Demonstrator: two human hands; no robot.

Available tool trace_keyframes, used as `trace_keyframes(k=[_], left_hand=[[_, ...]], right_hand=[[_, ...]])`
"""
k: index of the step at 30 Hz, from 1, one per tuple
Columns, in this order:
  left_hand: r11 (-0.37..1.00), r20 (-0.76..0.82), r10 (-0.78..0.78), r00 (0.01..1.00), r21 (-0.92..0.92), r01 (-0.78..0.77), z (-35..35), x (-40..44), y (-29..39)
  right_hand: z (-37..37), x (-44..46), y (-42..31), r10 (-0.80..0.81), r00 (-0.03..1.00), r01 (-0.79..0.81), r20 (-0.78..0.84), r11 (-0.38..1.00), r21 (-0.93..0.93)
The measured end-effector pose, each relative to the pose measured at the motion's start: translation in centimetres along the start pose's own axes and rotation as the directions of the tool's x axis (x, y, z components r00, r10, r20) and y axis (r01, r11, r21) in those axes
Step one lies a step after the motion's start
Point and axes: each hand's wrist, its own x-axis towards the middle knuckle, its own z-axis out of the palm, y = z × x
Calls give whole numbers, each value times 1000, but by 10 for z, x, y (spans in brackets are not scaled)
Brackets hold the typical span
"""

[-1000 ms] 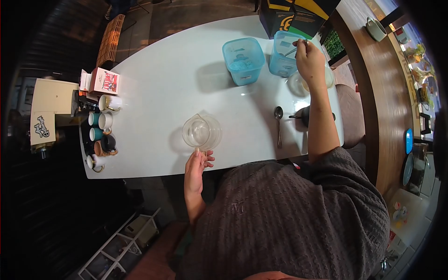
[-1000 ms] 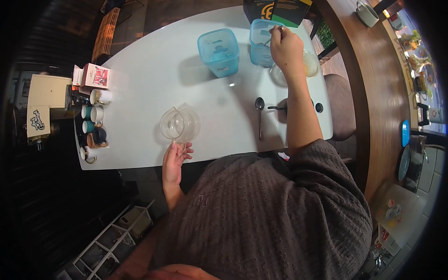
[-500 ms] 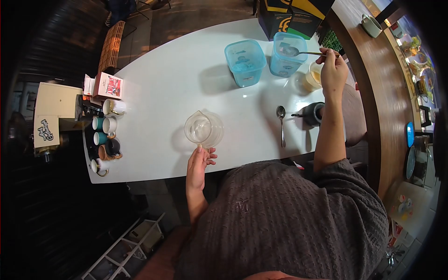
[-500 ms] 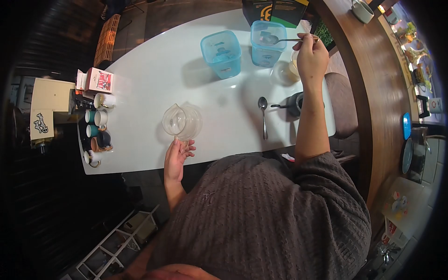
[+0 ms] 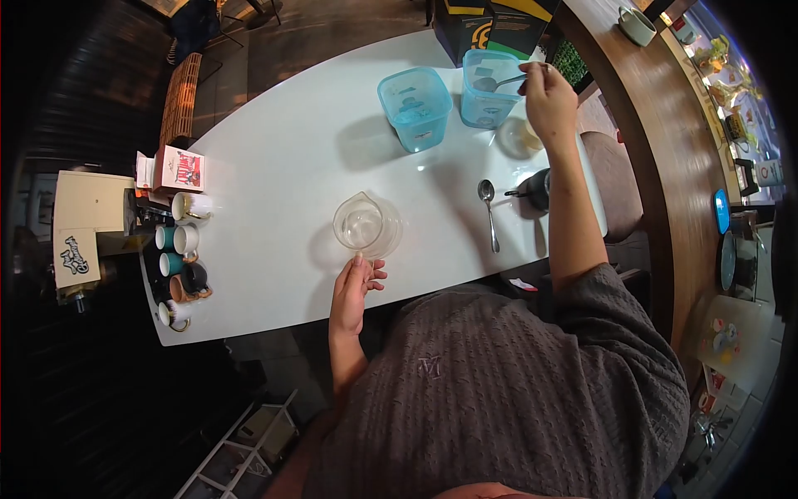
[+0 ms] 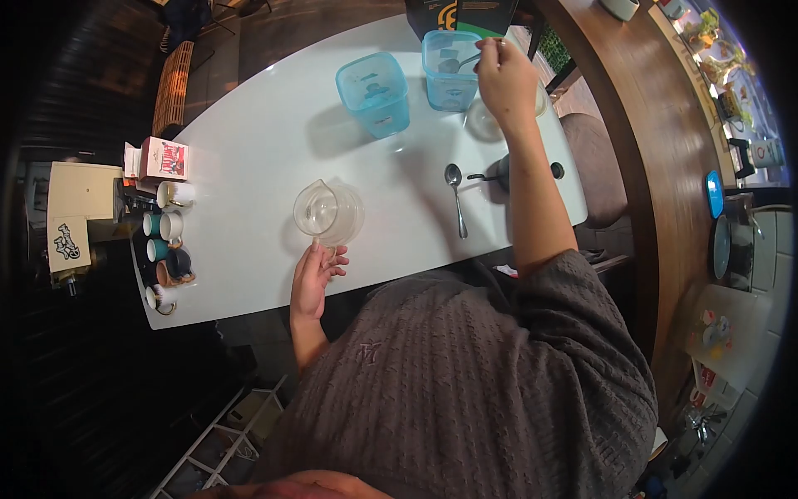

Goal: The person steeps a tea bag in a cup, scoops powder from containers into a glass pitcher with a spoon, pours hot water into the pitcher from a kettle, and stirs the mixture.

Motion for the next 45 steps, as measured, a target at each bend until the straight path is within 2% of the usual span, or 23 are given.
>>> trace_keyframes(k=[2,3,4,5,6,15,18,20,24,27,29,33,35,39,42,44,45], left_hand=[[1000,1,1,1000,11,-1,-1,-1,-2],[1000,-2,-1,1000,8,1,-3,-2,-3],[1000,-5,-3,1000,5,3,-4,-2,-4],[1000,-10,-5,1000,2,5,-5,-3,-5],[1000,-16,-10,1000,3,10,-7,-4,-6],[999,-39,-9,999,-34,7,-15,-6,1],[1000,-30,11,999,-19,-12,-15,-5,8],[1000,-23,19,1000,-9,-20,-14,-5,12],[1000,-26,18,1000,1,-18,-15,-3,15],[1000,-25,26,999,-3,-26,-19,-1,15],[999,-31,35,999,-5,-35,-21,0,16],[999,-39,51,998,-17,-52,-28,2,14],[998,-49,55,997,-15,-56,-29,3,13],[998,-78,59,995,5,-59,-25,1,14],[998,-95,58,994,10,-57,-22,1,13],[999,-100,48,994,9,-48,-20,-2,11],[999,-100,42,994,13,-40,-18,-3,11]], right_hand=[[6,-1,-3,3,999,-1,35,999,-34],[9,-1,1,-192,978,205,86,962,-182],[12,-2,2,-369,915,403,164,861,-310],[13,-5,1,-433,889,459,152,833,-311],[12,-8,0,-433,888,460,157,832,-309],[15,-1,12,-273,953,302,133,896,-327],[24,4,19,-212,969,247,130,889,-386],[28,6,21,-134,985,167,111,913,-373],[32,7,19,-234,970,237,64,856,-459],[32,10,19,-216,975,218,56,875,-432],[31,9,17,-87,994,103,63,942,-321],[29,7,14,-57,997,68,45,946,-317],[27,5,11,11,1000,-2,27,949,-315],[25,6,24,-52,999,48,-5,952,-303],[18,4,18,-43,997,31,-56,980,-196],[10,-1,12,80,993,-82,-89,996,-17],[7,0,14,56,994,-53,-96,998,28]])
